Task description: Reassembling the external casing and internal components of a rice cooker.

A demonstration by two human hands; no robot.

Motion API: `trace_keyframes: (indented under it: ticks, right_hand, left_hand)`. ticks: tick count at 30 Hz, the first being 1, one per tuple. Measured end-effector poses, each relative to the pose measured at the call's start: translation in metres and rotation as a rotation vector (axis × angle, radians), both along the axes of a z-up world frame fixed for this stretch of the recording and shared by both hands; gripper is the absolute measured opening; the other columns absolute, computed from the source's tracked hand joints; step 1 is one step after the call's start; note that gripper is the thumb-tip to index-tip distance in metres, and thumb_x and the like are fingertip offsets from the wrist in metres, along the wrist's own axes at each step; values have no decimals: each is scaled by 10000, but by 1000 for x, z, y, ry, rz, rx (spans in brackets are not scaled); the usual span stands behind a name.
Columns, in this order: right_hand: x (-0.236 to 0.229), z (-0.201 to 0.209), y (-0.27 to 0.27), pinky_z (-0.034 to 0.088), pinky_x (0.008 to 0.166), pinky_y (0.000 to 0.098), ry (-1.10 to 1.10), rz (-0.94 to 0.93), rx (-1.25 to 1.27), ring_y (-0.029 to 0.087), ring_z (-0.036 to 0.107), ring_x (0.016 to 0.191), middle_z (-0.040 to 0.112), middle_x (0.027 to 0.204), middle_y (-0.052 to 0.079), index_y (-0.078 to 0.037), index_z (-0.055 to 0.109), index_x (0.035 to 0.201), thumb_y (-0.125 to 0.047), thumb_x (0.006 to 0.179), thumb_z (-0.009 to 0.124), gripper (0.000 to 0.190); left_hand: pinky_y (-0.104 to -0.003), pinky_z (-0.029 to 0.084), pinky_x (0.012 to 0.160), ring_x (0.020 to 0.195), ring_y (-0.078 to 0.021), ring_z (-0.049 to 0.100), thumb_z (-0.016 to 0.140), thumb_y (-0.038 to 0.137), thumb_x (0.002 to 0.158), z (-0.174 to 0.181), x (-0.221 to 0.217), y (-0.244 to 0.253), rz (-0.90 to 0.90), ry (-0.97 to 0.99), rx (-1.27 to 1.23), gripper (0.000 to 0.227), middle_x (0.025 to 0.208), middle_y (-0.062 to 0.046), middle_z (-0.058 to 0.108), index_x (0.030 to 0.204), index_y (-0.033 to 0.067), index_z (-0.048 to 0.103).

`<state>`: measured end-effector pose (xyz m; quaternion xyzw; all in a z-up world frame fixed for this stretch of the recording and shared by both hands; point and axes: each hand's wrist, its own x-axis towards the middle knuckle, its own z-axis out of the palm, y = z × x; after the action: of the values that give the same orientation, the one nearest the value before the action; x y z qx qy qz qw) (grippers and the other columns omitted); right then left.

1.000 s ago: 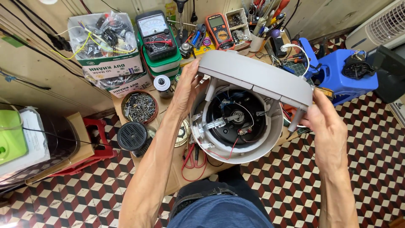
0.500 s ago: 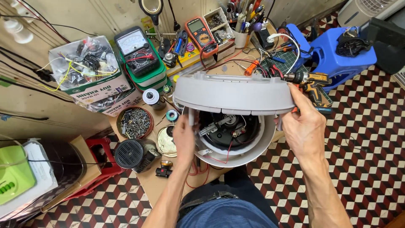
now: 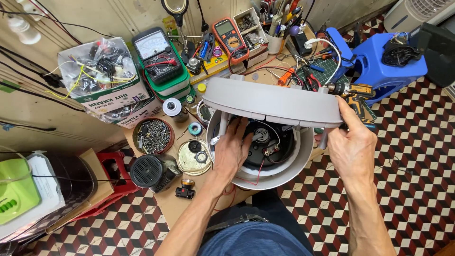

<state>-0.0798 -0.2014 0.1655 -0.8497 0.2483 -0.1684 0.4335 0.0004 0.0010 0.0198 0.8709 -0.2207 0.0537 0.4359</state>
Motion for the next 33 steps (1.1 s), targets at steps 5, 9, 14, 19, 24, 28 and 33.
trace_keyframes:
  ticks: [5,9,14,19,24,28,33]
  right_hand:
    - [2,-4,0,538,585,267,-4,-8,9,119,681,670,750,867,120,-85,594,1484,-92,1037,591,448]
    - [4,-3,1,558,583,258,-19,0,-21,112,702,685,757,966,91,-65,584,1464,-71,1013,594,451]
    - [2,-5,0,565,577,262,-39,25,15,124,704,690,754,947,108,-63,574,1472,-68,1024,599,448]
    - [3,-2,3,572,612,254,-28,7,14,120,718,718,751,917,112,-73,595,1472,-58,1010,601,462]
    - [3,-3,2,563,611,257,8,-33,11,128,708,702,747,860,135,-90,601,1486,-57,1003,609,485]
    - [2,-3,1,570,622,245,-18,-1,-14,112,716,724,759,917,118,-75,598,1476,-70,1017,610,459]
    - [4,-5,-1,560,579,251,-45,20,-17,110,706,706,751,1086,83,-57,584,1463,-77,1018,610,446]
  left_hand:
    - [-443,590,807,1003,-408,709,723,186,912,-21,1,2,-23,-253,64,407,1321,-225,623,1275,20,649]
    - [-450,587,714,867,-414,714,715,167,910,-7,0,1,-45,-113,49,417,1321,-261,628,1283,-6,644]
    - [-353,579,674,756,-226,725,652,163,936,-5,0,-3,202,436,-275,409,886,-145,748,1323,41,608]
    - [-321,514,582,648,-169,639,697,130,934,-13,11,-1,205,406,-377,265,789,-107,726,1172,14,677]
    - [-301,514,551,610,-155,629,771,145,892,-18,11,-5,256,356,-385,211,778,-100,735,1036,2,710]
    - [-295,536,588,646,-129,671,746,159,901,-14,9,-5,243,340,-430,189,814,-88,758,1017,10,726]
    - [-336,497,584,610,-192,614,723,196,925,2,14,3,225,484,-341,203,788,-110,757,1039,34,770]
